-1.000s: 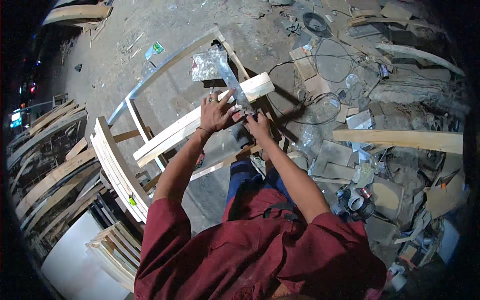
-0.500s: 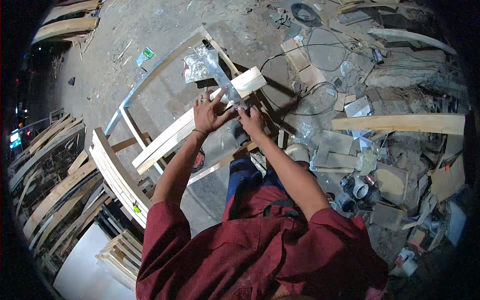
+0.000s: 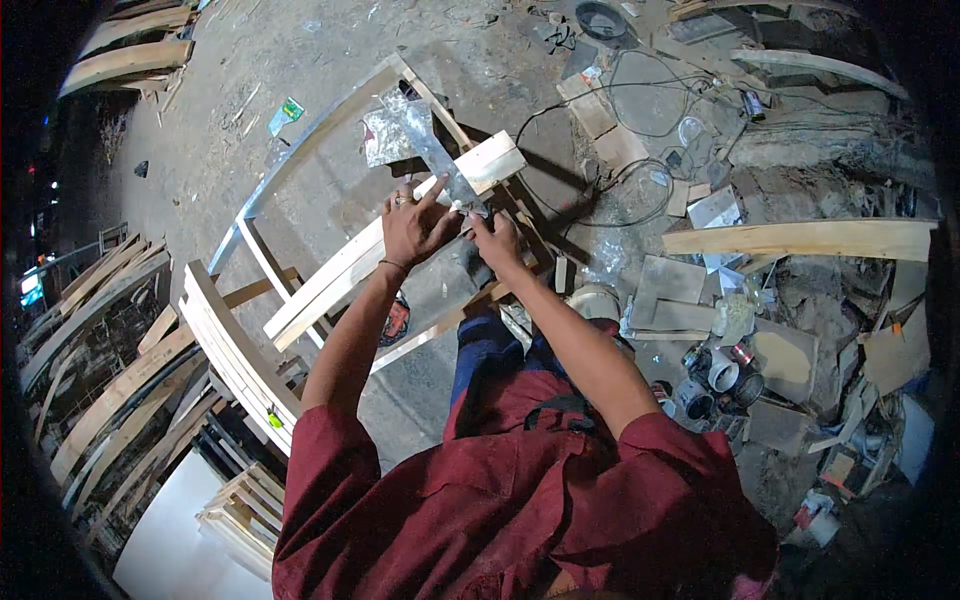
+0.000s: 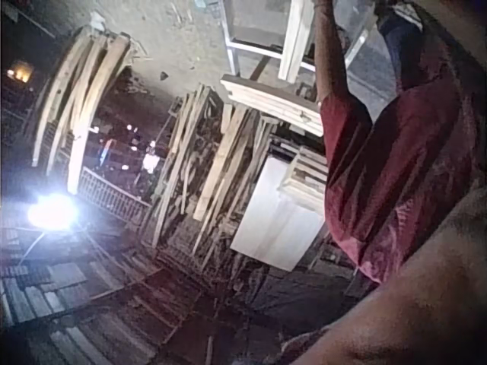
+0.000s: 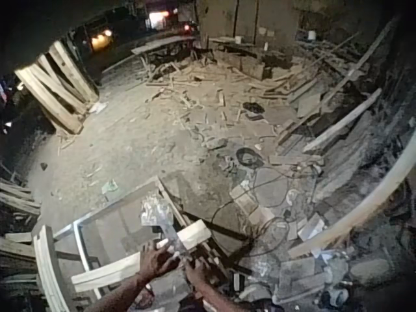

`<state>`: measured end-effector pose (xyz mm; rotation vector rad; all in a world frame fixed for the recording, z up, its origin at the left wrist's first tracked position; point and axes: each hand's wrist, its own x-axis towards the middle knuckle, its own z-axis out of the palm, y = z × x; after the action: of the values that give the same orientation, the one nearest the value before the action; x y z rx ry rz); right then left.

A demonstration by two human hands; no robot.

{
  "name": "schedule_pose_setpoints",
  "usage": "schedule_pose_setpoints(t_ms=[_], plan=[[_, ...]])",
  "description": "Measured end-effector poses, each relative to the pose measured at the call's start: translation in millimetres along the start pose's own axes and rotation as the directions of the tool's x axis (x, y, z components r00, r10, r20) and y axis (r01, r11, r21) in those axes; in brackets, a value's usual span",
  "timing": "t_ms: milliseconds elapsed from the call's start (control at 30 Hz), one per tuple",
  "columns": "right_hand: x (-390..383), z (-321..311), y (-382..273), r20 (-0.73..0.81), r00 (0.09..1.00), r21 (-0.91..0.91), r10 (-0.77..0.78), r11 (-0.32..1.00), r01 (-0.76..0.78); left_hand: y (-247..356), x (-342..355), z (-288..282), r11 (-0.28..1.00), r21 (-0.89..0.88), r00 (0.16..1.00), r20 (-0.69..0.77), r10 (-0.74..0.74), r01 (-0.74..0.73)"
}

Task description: Measuring wood planks with a tape measure and marking cut lines with a pencil.

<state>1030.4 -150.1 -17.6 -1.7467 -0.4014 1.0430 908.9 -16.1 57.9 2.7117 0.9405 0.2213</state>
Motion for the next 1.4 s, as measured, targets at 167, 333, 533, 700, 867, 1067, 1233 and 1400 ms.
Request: schedule_pose_setpoints(t_ms=[167, 333, 533, 700, 867, 1067, 1233, 1400], plan=[[4.2, -4.2, 9.0, -0.006, 1.000, -0.017, 0.003, 1.000, -0.003, 10.2, 6.8, -8.3, 0.996, -0.075, 0.993, 0.111, -0.032, 0.041], [-3.5, -2.0, -7.3, 0.054, 0.998, -0.010, 0.031, 0.999, -0.031, -0.6, -2.1, -4.6, 0.999, -0.012, 0.995, 0.089, -0.048, 0.049], [7.2, -12.6, 4.5, 0.005, 0.997, -0.107, -0.074, 0.992, 0.074, -1.8, 3.2, 5.1, 0.999, -0.052, 1.000, 0.008, 0.015, -0.014], [0.3, -64.4, -36.5, 0.067, 0.957, -0.287, -0.283, 0.913, 0.290, -4.8, -3.8, -0.6, 1.000, -0.007, 1.000, 0.009, -0.002, 0.002], [-0.1, -98.1, -127.6, 0.139, 0.725, -0.376, -0.675, 0.641, 0.669, -3.9, -4.2, -10.4, 0.999, -0.013, 0.999, 0.008, -0.038, 0.039], [10.2, -82.2, -155.8, 0.323, 0.678, -0.392, -0.660, 0.559, 0.731, -8.3, -8.9, -6.8, 0.999, -0.045, 1.000, -0.009, -0.021, 0.021], [24.8, -64.5, -135.8, 0.369, 0.659, -0.385, -0.656, 0.537, 0.750, -4.9, -5.9, -10.3, 0.998, -0.052, 1.000, 0.011, -0.025, 0.026], [37.3, -54.1, -130.1, 0.391, 0.649, -0.388, -0.652, 0.523, 0.759, -6.0, -6.7, -13.2, 0.996, -0.079, 1.000, 0.004, -0.029, 0.029]])
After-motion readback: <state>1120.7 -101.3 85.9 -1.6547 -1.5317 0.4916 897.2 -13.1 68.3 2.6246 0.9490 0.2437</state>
